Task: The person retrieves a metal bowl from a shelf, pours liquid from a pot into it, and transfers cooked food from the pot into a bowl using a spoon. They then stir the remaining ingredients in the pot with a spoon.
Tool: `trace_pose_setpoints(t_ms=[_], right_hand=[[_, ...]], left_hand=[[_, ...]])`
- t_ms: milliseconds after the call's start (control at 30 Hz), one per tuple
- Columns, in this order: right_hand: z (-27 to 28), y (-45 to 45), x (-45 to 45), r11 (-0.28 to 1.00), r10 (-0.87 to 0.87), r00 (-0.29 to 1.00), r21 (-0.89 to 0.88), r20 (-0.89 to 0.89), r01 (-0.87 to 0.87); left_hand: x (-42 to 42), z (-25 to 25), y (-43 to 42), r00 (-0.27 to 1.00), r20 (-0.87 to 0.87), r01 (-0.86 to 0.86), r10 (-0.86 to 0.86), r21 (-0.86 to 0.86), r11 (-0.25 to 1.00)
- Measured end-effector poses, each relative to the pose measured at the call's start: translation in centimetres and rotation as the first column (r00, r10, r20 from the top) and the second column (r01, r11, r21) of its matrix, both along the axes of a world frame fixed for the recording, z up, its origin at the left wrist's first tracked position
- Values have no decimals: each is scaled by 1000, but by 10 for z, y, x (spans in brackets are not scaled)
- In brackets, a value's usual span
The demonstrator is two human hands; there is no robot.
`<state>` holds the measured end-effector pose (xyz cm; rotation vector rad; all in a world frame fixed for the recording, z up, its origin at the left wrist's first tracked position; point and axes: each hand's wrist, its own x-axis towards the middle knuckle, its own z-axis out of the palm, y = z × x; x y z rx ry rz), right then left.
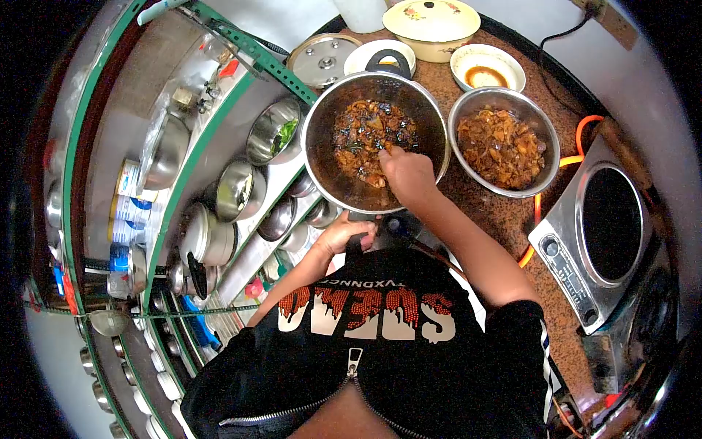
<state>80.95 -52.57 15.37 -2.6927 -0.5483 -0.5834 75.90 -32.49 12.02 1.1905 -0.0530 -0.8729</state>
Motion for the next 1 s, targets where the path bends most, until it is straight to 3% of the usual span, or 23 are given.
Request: trace_pose_setpoints(t_ms=[267, 367, 467, 767, 1000], right_hand=[[-13, -3, 20, 991, 115, 993, -66, 41, -112], [-5, -12, 12, 984, 108, 992, -135, -60, -115], [-13, -21, 10, 971, 148, 989, -193, 15, -143], [-21, -31, -10, 914, 188, 973, -338, -136, -224], [3, -38, -16, 983, 34, 999, -179, 19, -30]], left_hand=[[1, -3, 2, 997, 59, 53, -55, 28, 998], [1, -2, 2, 992, 94, 83, -89, 68, 994], [0, 5, -2, 991, 102, 68, -82, 129, 989], [2, -2, 2, 994, 82, 66, -73, 89, 994], [2, -1, 1, 992, 93, 78, -84, 71, 994]])
